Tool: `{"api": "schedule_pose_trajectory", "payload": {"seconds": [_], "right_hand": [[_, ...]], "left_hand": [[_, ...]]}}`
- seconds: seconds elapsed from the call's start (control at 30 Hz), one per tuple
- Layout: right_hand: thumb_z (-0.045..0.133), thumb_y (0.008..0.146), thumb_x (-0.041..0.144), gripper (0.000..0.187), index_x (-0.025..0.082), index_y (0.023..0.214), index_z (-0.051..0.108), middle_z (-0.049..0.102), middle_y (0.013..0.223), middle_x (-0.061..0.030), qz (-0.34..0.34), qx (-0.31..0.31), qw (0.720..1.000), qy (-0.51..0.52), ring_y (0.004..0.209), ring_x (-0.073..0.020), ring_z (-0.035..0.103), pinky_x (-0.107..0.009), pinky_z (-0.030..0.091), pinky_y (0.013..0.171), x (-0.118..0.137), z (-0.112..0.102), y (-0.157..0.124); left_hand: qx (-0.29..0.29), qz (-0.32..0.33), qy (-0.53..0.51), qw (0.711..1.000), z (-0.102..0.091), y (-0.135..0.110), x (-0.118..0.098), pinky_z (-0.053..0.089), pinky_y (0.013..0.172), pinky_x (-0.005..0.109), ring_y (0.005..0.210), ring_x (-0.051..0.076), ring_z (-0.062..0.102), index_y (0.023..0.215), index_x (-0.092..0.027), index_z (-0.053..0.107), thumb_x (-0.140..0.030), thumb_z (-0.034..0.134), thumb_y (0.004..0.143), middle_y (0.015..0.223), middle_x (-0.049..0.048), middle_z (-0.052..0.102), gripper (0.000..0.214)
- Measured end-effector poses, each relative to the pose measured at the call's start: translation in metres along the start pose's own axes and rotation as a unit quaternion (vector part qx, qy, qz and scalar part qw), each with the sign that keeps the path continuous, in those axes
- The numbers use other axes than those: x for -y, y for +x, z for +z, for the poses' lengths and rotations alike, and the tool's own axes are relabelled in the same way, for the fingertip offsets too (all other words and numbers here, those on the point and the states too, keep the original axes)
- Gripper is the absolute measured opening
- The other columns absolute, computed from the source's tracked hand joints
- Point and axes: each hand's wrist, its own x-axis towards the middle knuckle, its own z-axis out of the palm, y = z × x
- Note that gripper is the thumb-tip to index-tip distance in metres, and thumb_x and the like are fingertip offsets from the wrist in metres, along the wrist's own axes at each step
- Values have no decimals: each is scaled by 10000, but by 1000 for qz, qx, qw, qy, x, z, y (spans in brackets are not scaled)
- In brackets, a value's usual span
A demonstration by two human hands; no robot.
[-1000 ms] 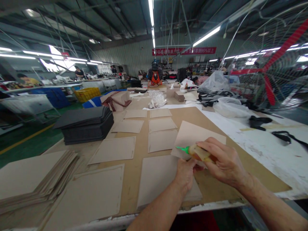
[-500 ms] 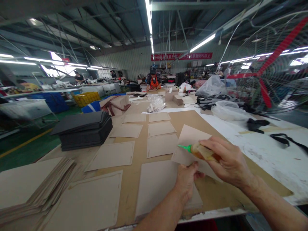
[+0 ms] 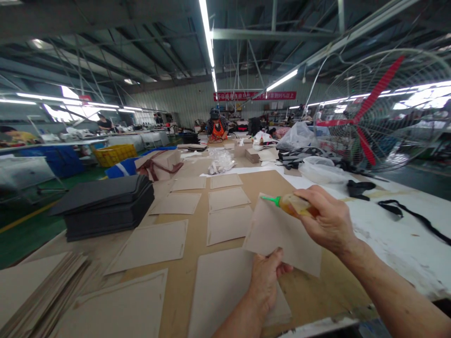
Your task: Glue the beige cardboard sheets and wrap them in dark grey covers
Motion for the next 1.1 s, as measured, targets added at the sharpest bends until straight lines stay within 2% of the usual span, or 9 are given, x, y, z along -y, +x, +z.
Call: {"api": "schedule_pose_trajectory", "payload": {"seconds": [0.13, 0.3, 0.43, 0.6, 0.77, 0.93, 1.1], "right_hand": [[529, 832, 118, 299, 206, 1113, 583, 617, 926, -69, -12, 26, 999, 29, 769, -201, 602, -298, 473, 649, 3, 1, 2], [530, 825, 113, 318, 202, 1125, 583, 615, 945, -66, -4, 15, 1000, 22, 792, -201, 608, -297, 474, 669, 3, -1, 3], [545, 851, 115, 261, 198, 1095, 585, 585, 884, -43, -16, 55, 997, 51, 745, -184, 575, -283, 446, 627, 3, -2, 1], [559, 858, 111, 265, 194, 1109, 582, 582, 905, -40, -5, 49, 997, 58, 778, -179, 578, -276, 444, 652, 1, -2, -2], [539, 847, 85, 287, 197, 1108, 580, 577, 904, -46, 1, 37, 998, 60, 781, -187, 571, -287, 445, 663, 2, 0, -3], [513, 856, 89, 283, 197, 1111, 573, 602, 940, -58, -11, 75, 994, 84, 819, -193, 592, -291, 464, 700, 4, -2, -5], [540, 851, 115, 261, 179, 1098, 592, 602, 903, -54, 22, 32, 999, 37, 793, -193, 587, -292, 455, 689, -8, -9, 1]], "left_hand": [[-5, 3, -3, 1000, 2, -2, -2, 537, 503, 243, 623, 154, 649, 869, -136, 706, -318, 871, 586, 841, 69, 739, 375], [-9, 5, 3, 1000, 2, 0, 0, 533, 502, 246, 629, 156, 645, 846, -130, 705, -335, 880, 572, 852, 74, 736, 384], [-12, 6, 4, 1000, 1, 0, 1, 540, 525, 256, 629, 156, 640, 893, -113, 713, -362, 877, 583, 837, 81, 732, 430], [-13, 9, 3, 1000, 3, -1, -1, 533, 513, 249, 645, 159, 645, 942, -118, 713, -337, 874, 581, 860, 79, 737, 452], [-6, 6, -1, 1000, 3, -1, -1, 525, 502, 241, 645, 161, 653, 906, -122, 719, -338, 881, 571, 889, 88, 747, 431], [-17, 8, 10, 1000, 3, -1, -2, 533, 508, 239, 609, 143, 635, 920, -115, 737, -365, 896, 573, 834, 79, 743, 456], [-26, 14, 6, 1000, 3, -1, -3, 541, 486, 243, 576, 132, 607, 830, -128, 731, -363, 925, 522, 768, 48, 715, 433]]}}
